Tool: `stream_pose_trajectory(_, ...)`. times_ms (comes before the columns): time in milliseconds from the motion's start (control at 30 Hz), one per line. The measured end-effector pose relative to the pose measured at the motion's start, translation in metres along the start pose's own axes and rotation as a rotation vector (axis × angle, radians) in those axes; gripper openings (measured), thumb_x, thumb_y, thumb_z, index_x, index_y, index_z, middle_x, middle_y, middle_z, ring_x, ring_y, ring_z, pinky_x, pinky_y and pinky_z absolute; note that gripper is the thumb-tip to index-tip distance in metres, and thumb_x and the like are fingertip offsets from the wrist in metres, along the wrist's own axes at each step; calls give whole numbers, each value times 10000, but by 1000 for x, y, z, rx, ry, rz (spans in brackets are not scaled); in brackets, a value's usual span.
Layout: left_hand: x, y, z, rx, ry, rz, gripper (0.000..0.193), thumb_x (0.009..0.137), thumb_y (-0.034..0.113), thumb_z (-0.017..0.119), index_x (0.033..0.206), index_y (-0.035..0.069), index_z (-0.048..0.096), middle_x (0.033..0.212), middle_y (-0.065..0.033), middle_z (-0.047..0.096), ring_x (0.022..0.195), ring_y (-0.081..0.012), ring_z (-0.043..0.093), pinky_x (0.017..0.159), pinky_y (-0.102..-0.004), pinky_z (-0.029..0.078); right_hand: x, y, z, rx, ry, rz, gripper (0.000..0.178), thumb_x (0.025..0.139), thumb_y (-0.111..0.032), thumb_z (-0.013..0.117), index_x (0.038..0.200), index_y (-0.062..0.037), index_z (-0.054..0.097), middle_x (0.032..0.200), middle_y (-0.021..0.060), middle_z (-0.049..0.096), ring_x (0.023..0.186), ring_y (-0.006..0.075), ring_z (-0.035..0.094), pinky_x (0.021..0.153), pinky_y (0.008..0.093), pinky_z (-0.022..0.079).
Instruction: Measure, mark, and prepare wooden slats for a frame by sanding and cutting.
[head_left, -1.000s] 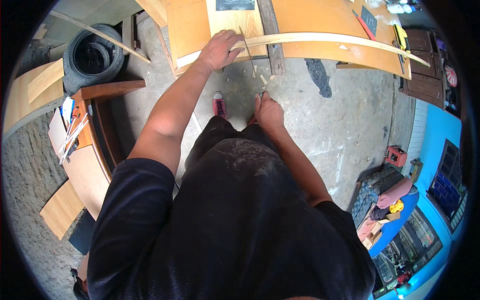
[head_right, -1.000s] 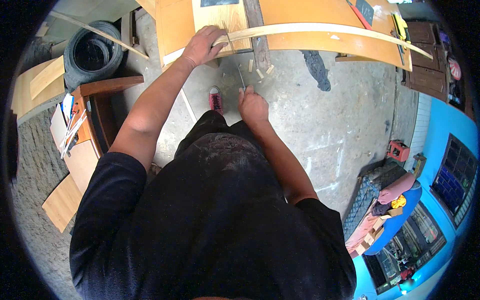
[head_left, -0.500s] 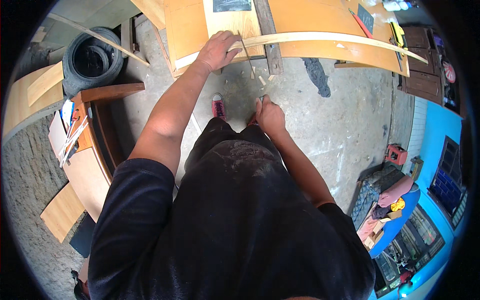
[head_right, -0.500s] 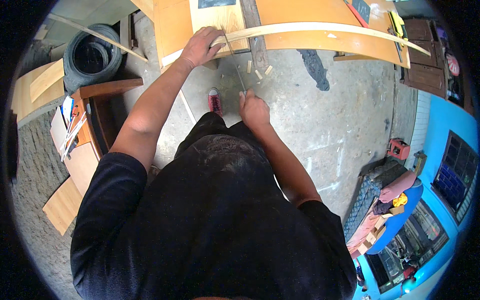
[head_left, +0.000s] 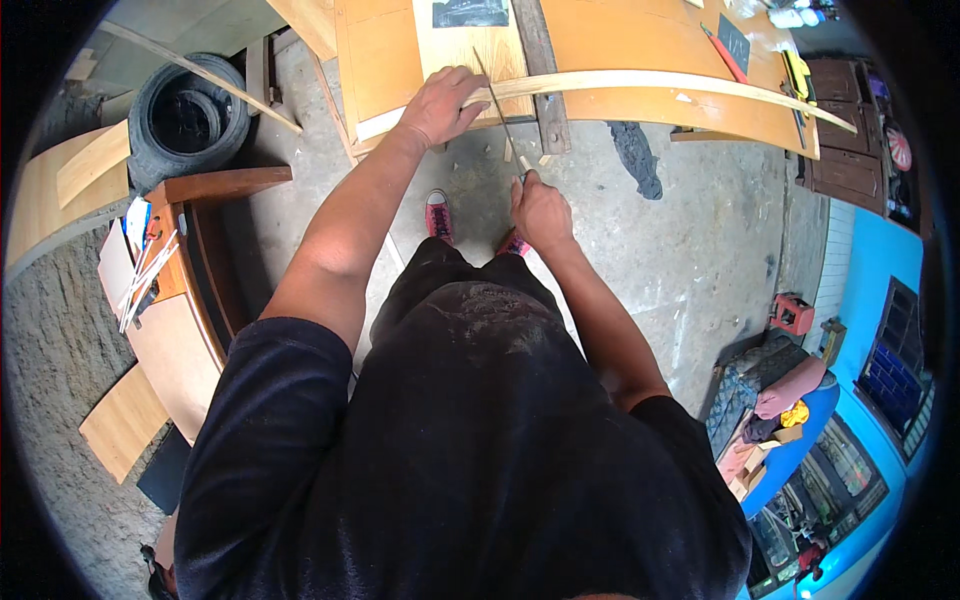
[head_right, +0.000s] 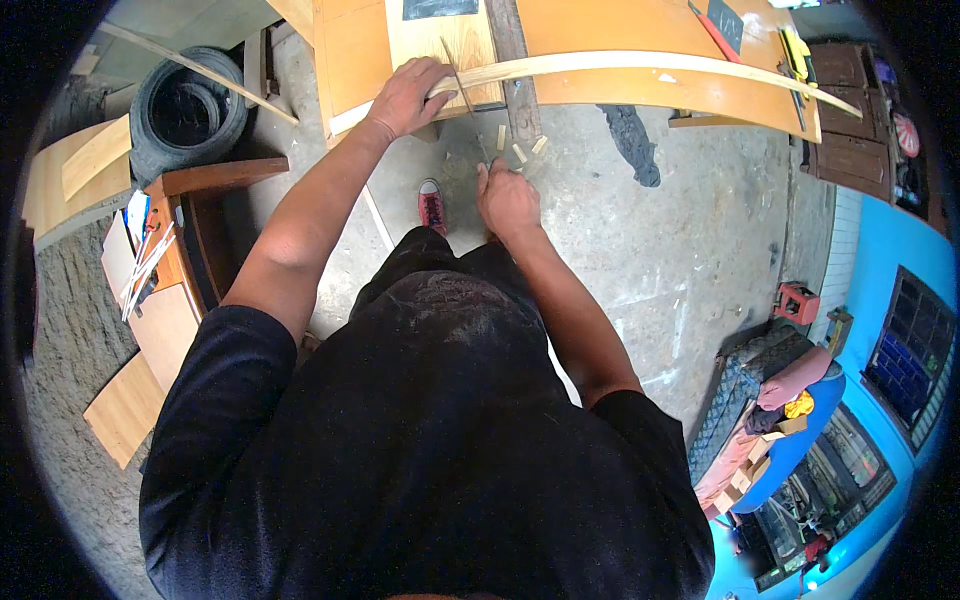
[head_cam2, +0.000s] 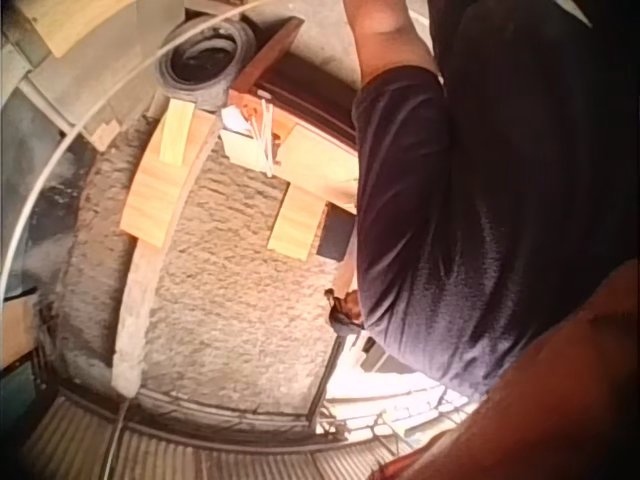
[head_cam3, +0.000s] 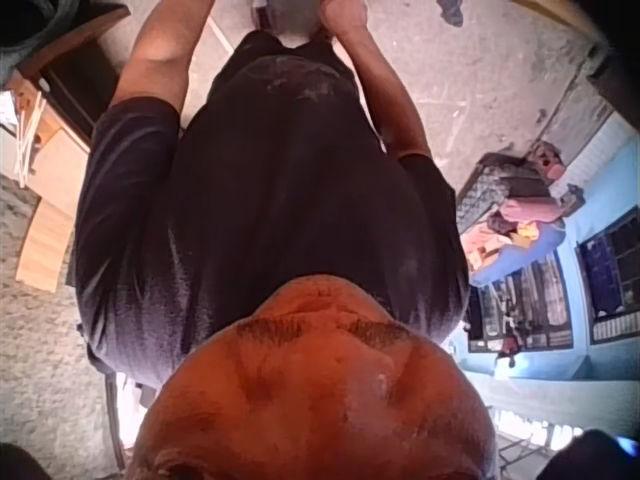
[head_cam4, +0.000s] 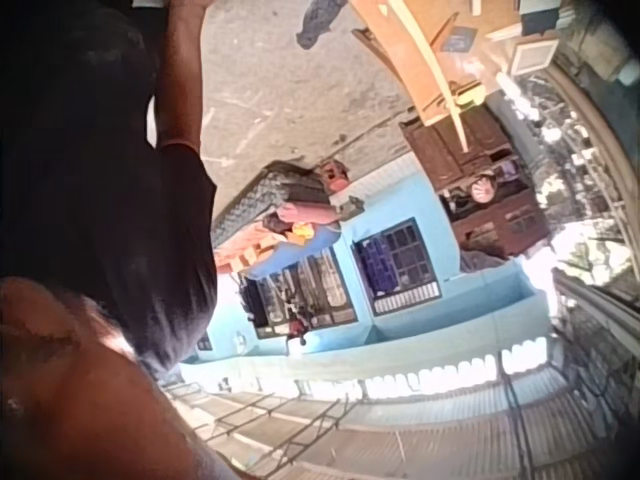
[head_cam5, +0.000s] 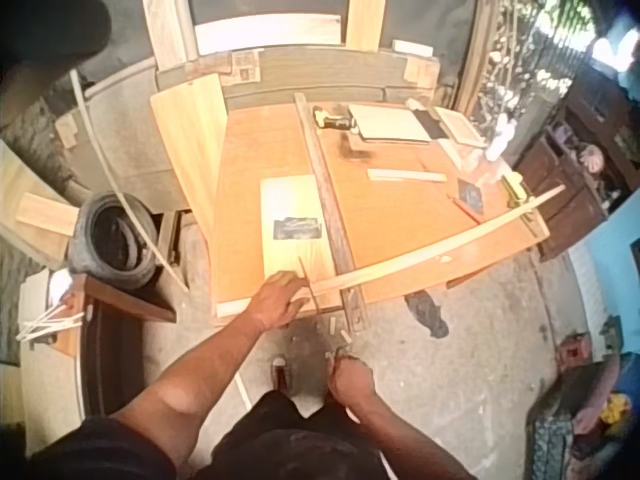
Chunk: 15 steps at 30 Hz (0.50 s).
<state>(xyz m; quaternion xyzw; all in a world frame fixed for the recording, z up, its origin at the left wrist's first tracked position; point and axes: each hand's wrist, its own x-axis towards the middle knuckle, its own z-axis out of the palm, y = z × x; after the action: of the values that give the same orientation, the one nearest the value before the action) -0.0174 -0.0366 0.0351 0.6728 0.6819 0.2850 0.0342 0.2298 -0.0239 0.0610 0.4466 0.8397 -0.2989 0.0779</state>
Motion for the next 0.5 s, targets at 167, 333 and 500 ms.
stream_pose_trajectory(167,-3,1,0,6,-6,-11,338,873,242,658,1170,92,596,1054,-107,591,1006,-312,573,925,-407,474,-8,9,16,3,62,-1,364,1005,-355,447,973,-6,544,839,282,670,810,477,651,765,564,504)
stream_pose_trajectory(333,-1,1,1,10,5,-1,337,875,249,658,1170,97,598,1059,-108,588,1007,-311,570,925,-403,471,-23,13,9,6,37,-12,349,1001,-349,459,978,-11,544,814,272,670,782,472,653,743,564,508)
stream_pose_trajectory(500,2,-1,1,-4,-25,-19,349,872,239,663,1182,92,600,1085,-127,591,1033,-328,568,935,-411,471,-6,8,19,-19,65,-23,372,1005,-371,438,979,-15,543,806,263,675,767,467,658,733,558,515)
